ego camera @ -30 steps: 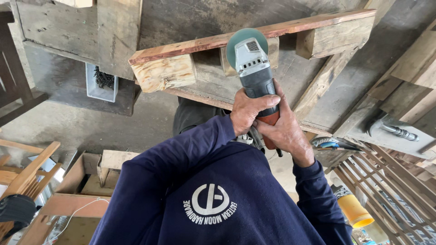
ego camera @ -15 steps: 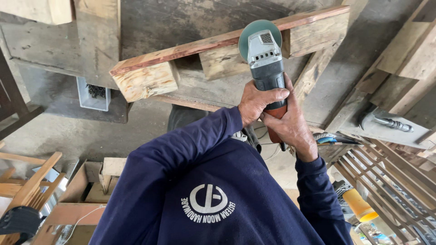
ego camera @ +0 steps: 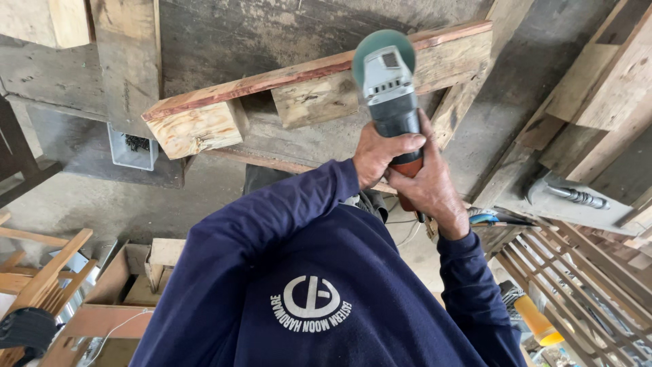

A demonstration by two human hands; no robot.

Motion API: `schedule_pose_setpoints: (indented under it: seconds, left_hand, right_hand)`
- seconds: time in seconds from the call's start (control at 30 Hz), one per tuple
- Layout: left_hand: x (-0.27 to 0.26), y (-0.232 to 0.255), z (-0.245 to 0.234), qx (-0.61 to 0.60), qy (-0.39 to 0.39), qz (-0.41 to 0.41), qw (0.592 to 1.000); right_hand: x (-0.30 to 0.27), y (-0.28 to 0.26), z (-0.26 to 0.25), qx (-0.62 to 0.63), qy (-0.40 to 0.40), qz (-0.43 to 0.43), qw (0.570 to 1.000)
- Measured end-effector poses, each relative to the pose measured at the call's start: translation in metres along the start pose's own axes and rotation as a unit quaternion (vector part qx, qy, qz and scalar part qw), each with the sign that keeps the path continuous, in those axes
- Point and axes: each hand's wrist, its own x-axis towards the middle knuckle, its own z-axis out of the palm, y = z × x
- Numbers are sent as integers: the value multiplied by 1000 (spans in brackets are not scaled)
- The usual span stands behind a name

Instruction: The person uses an angle grinder to smooth the edges and surfaces of a wooden pallet. They hold the pallet with one hand while operating the tool with the other, generating sparks as the disc contacts the wood.

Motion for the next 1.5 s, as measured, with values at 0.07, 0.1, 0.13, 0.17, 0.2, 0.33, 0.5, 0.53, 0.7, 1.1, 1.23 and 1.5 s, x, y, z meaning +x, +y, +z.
schedule_pose_setpoints:
  seconds: [0.07,0.1,0.13,0.17,0.2,0.33,0.5,0.53,0.7,1.1,1.23,1.5]
  left_hand:
    - [-5,0,-1,-45,17,-5,999]
    - [-5,0,0,-67,24,-9,997]
    - [-5,-1,1,-66,26,-15,997]
    - [-3,-2,2,-64,27,-21,997]
    - [0,-4,5,-64,29,-28,997]
    - [18,-15,23,-37,6,-38,999]
    - [41,-25,48,18,-10,-44,999]
    - [45,-27,52,17,-20,-53,998]
    - [67,-40,70,13,-49,-70,996]
    - [106,-61,100,-1,-103,-88,991]
    - [89,-52,94,11,-74,-45,996]
    - [26,-24,60,-40,1,-19,999]
  right_hand:
    - [0,-3,1,-34,0,-24,999]
    - [0,-3,-1,-51,2,-36,998]
    - [0,-3,-3,-45,1,-33,998]
    - [0,-1,-6,-40,0,-30,999]
    - [-1,1,-10,-35,-1,-26,999]
    - [-5,11,-30,-28,25,-25,999]
    - [-5,22,-52,10,51,-11,999]
    - [-5,25,-57,19,53,-11,998]
    - [-3,38,-81,31,69,-22,997]
    - [4,60,-117,106,83,-45,990]
    - [4,51,-109,95,45,-13,994]
    - [-1,15,-78,-74,-42,67,994]
